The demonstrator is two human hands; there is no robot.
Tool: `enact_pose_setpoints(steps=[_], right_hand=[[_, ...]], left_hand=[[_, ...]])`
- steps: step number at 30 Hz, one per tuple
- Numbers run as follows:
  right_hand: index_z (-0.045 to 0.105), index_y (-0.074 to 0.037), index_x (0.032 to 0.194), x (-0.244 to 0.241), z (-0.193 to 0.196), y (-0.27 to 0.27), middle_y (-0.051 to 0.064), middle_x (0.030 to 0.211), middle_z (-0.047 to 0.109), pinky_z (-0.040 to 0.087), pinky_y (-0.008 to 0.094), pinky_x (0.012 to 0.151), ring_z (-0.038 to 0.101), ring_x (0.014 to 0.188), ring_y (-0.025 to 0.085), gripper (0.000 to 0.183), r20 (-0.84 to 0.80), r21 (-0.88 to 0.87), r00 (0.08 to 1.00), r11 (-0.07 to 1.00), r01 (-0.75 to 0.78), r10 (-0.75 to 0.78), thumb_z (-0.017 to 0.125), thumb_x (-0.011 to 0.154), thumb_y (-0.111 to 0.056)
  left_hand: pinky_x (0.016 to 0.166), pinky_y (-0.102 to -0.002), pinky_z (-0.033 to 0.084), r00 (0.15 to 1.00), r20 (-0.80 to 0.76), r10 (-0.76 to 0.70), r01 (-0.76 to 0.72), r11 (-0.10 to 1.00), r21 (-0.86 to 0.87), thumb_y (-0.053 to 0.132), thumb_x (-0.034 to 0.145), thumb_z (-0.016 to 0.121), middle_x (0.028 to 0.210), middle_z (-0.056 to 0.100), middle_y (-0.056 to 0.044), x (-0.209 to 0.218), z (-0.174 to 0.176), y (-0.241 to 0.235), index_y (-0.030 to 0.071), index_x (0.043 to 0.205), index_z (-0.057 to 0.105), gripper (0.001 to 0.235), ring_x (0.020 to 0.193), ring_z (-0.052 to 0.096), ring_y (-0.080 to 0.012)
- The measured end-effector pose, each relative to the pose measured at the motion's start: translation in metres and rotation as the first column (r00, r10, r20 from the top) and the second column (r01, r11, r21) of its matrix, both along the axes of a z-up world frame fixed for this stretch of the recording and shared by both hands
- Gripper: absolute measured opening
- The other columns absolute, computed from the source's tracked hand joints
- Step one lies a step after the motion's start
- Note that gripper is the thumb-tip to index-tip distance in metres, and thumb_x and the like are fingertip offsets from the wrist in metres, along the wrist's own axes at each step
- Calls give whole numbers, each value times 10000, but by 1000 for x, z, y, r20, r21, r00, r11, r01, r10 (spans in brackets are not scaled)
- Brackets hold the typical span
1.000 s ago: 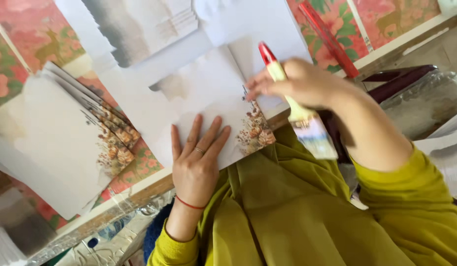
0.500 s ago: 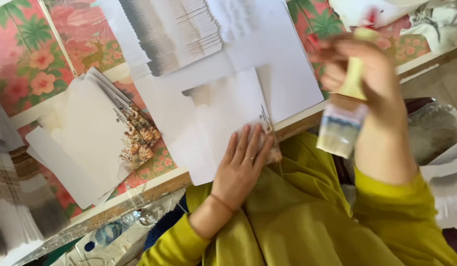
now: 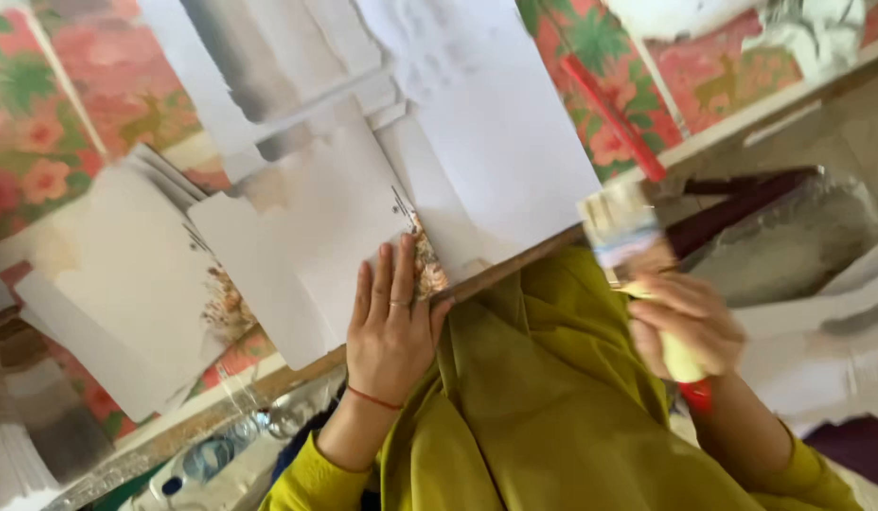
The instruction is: The person applies glue to the spine of a book using a brush, then closes the cover and presses it down. They repeat this process for multiple books, stacking the finished ones on the table.
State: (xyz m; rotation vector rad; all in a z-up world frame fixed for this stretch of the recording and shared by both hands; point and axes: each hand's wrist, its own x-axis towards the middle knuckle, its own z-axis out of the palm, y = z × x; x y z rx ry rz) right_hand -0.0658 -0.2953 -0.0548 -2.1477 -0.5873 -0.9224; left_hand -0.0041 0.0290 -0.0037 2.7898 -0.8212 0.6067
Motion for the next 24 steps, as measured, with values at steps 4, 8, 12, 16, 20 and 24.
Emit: enact_pose_setpoints(steps=[4, 8, 12, 16, 20, 24], right_hand=[[755, -88, 748, -15, -45, 28, 106, 820, 733, 574, 387, 606, 688, 701, 252, 80, 83, 5, 988, 992, -128, 127, 756, 669, -74], [715, -26, 859, 11, 2, 73, 139, 914, 721, 562, 385, 612, 674, 701, 268, 88, 80, -8, 973, 976, -216, 216, 685, 781, -51], [722, -13, 770, 5, -25, 30, 163, 850, 726, 544, 407, 591, 695, 698, 276, 56, 119, -6, 974, 981, -194, 193, 668, 775, 2], [738, -40, 800, -22, -27, 16, 152, 865, 718, 558, 457, 637, 685, 734, 299, 100, -27, -6, 996, 996, -89, 89, 707, 708, -19], [739, -82, 801, 9, 25, 76, 93, 902, 738, 578, 374, 673, 705, 751, 225, 84, 70, 17, 966, 968, -249, 247, 662, 772, -65], [654, -32, 1073, -4, -25, 24, 119, 1177, 626, 598, 356, 843, 672, 985, 201, 210, -117, -72, 952, 954, -291, 281, 701, 869, -49]], left_hand=[[939, -488, 480, 968, 249, 33, -25, 999, -35, 376, 957, 482, 1279, 585, -209, -5, -6, -4, 8, 906, 662, 413, 1105, 617, -395], [909, -447, 514, 967, 250, 51, -45, 999, -26, 358, 946, 542, 1247, 625, -158, -8, -5, -6, 39, 929, 699, 356, 1074, 647, -349], [915, -441, 510, 971, 229, 63, -61, 998, -18, 379, 940, 548, 1256, 623, -144, -11, -9, -6, 60, 906, 698, 354, 1088, 641, -338], [904, -444, 517, 974, 221, 55, -50, 998, -29, 374, 947, 539, 1247, 630, -146, -9, -2, -7, 61, 856, 691, 359, 1073, 651, -346], [874, -438, 529, 969, 245, 29, -23, 999, -29, 332, 969, 497, 1191, 665, -165, -5, 7, -12, 51, 809, 688, 376, 1015, 677, -355], [920, -424, 565, 989, 144, -18, 11, 999, 50, 324, 992, 480, 1242, 598, -167, -10, 10, -7, -14, 1058, 687, 401, 1110, 637, -323]])
